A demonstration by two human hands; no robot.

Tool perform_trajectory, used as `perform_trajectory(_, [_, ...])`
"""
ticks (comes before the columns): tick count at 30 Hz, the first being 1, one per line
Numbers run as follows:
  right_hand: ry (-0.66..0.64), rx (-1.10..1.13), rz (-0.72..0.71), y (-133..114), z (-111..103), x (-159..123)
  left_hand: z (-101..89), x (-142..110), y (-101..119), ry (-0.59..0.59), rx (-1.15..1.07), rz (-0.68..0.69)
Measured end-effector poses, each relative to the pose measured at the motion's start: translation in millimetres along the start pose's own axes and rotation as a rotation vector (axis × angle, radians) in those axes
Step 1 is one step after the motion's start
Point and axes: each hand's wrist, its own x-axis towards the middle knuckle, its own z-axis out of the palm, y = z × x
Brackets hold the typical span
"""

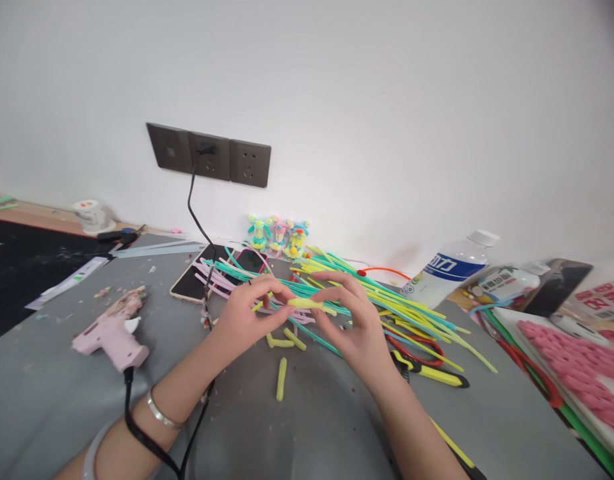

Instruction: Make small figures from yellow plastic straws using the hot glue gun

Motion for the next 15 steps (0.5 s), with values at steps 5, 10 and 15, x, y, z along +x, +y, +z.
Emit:
perform_trajectory(5, [0.005,-0.019,-0.002,-0.7,-0.1,-0.4,-0.3,-0.7,-1.2,-0.003,-0.006,-0.006])
perform_trajectory(10, [-0.003,0.013,0.007,-1.1,0.1,-0.4,-0.2,-1.3,-1.6,0.026,-0.006,0.031])
perform_trajectory(15, [-0.008,0.049,0.018,-2.2,-0.6,-0.3,0.2,-0.9,0.4,0.025,-0.005,0.040])
